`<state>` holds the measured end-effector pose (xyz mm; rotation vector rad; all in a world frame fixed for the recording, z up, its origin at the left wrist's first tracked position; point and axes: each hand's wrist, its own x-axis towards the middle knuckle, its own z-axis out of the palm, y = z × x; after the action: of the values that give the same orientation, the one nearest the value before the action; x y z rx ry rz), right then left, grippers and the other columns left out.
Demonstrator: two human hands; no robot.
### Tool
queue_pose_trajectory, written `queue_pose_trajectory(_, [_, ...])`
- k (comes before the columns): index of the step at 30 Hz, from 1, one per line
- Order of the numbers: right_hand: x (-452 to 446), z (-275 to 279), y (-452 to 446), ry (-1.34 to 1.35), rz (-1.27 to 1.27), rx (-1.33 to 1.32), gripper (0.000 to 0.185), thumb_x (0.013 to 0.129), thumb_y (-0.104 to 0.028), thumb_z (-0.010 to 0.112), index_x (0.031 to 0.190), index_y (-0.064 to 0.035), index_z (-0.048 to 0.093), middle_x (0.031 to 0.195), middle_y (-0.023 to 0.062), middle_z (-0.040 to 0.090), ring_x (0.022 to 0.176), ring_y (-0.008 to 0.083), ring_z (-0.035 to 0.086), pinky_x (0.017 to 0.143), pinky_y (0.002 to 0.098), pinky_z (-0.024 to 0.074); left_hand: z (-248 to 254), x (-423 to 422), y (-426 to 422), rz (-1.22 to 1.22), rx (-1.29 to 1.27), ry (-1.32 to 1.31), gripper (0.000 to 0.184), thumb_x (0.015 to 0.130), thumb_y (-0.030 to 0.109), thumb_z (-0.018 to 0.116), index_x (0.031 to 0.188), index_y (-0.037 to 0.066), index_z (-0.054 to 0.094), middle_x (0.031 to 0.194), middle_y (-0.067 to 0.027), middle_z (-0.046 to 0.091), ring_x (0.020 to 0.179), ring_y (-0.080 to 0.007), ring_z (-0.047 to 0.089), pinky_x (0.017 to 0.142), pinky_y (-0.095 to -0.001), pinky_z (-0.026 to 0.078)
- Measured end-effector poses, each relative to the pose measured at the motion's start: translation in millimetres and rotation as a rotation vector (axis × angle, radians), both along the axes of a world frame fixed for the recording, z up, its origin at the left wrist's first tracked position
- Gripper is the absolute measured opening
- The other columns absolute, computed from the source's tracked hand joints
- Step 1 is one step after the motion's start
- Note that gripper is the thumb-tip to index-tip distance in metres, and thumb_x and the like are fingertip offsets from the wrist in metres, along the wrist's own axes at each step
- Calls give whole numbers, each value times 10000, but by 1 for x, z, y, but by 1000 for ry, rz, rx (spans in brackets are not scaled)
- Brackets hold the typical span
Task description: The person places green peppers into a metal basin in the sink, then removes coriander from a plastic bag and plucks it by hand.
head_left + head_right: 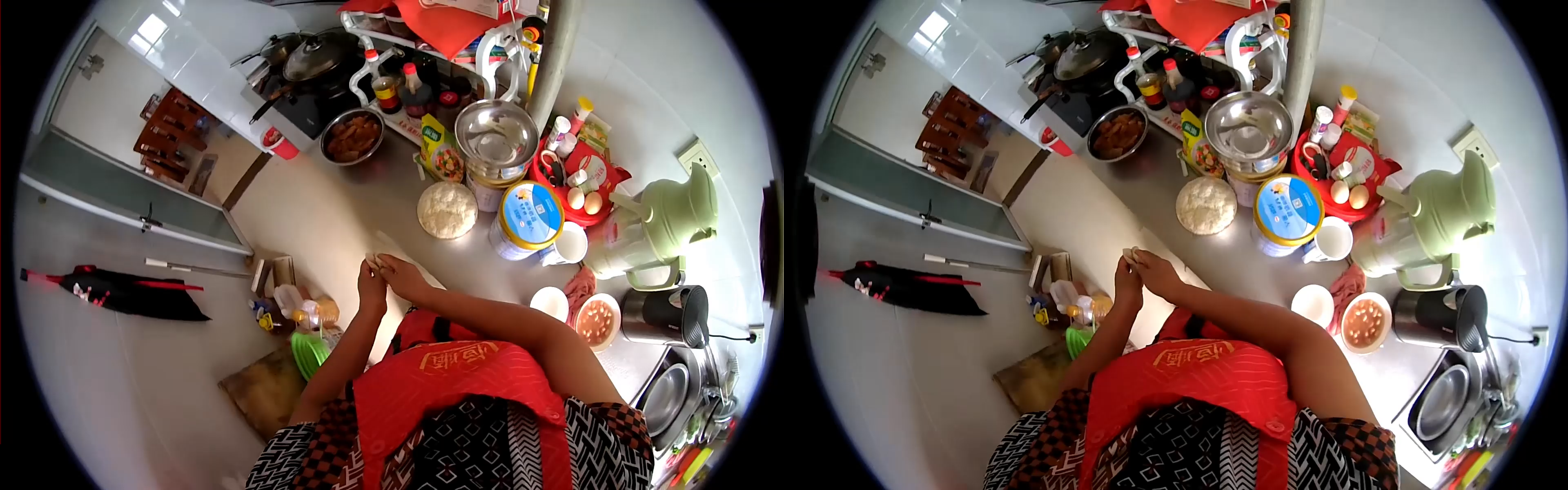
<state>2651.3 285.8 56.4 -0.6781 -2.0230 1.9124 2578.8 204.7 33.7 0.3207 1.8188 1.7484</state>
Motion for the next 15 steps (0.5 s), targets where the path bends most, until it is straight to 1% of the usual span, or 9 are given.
queue_pose_trajectory(1, [-10, 0, 5, -6, 13, -8, 406, 869, -213, 490, 1250, -77, 471, 1067, 162, 595, 946, 285, 576, 839, 337, 439, -2, -12, 4, -2, -9, -3, 76, 904, 45, 473, 968, 84, 487, 822, -3, 508, 715, -93, 475, 610, -240, 414])
queue_pose_trajectory(2, [-21, -2, 14, -27, 55, 90, 386, 880, -230, 474, 1239, -90, 478, 1019, 144, 607, 887, 264, 580, 811, 336, 445, -4, -27, 8, -27, -11, -22, 86, 898, 35, 474, 957, 97, 479, 829, 0, 504, 723, -92, 477, 607, -237, 412])
queue_pose_trajectory(5, [-79, 10, 43, -137, 174, 50, 346, 896, -285, 472, 1138, -40, 504, 1028, 174, 601, 936, 327, 573, 815, 373, 447, -15, -94, 27, -90, 3, -75, 124, 917, 71, 473, 1041, 77, 472, 874, -17, 523, 753, -100, 497, 614, -244, 427])
queue_pose_trajectory(8, [-148, -9, 54, -95, 139, 13, 340, 889, -264, 448, 1161, -66, 493, 992, 145, 591, 881, 256, 568, 801, 338, 441, -22, -160, 41, -69, -4, -18, 219, 938, 123, 471, 1143, 51, 441, 923, -39, 538, 788, -110, 515, 623, -255, 444])
queue_pose_trajectory(9, [-167, -4, 56, -64, 117, 11, 324, 889, -260, 443, 1137, -56, 491, 1004, 149, 582, 896, 266, 563, 810, 344, 437, -15, -182, 45, -76, -42, 27, 287, 961, 182, 448, 1208, 42, 410, 941, -53, 548, 792, -117, 527, 626, -259, 455])
queue_pose_trajectory(11, [-204, 16, 59, -1, 83, 8, 297, 890, -250, 432, 1090, -37, 487, 1028, 157, 566, 924, 285, 551, 827, 358, 430, -2, -230, 53, -92, -100, 49, 265, 971, 211, 426, 1178, 46, 431, 926, -50, 547, 766, -119, 525, 622, -254, 451])
queue_pose_trajectory(12, [-228, 15, 61, 9, 67, 76, 304, 892, -249, 426, 1100, -35, 483, 1047, 159, 560, 944, 294, 545, 839, 363, 425, -2, -256, 56, -131, -151, 142, 263, 975, 239, 419, 1147, 43, 457, 921, -51, 552, 742, -124, 524, 622, -257, 453])
queue_pose_trajectory(14, [-275, 13, 65, 29, 32, 211, 318, 895, -246, 412, 1120, -31, 477, 1086, 163, 549, 985, 311, 532, 863, 375, 415, -1, -306, 64, -155, -123, 185, 265, 975, 251, 418, 1129, 41, 470, 935, -54, 551, 763, -126, 522, 643, -259, 455])
queue_pose_trajectory(15, [-297, 13, 68, 27, -9, 207, 302, 884, -234, 422, 1089, -25, 496, 1065, 175, 561, 969, 321, 545, 849, 383, 425, -1, -329, 69, -170, -111, 206, 267, 976, 257, 418, 1120, 40, 476, 942, -55, 551, 774, -126, 520, 654, -261, 456])
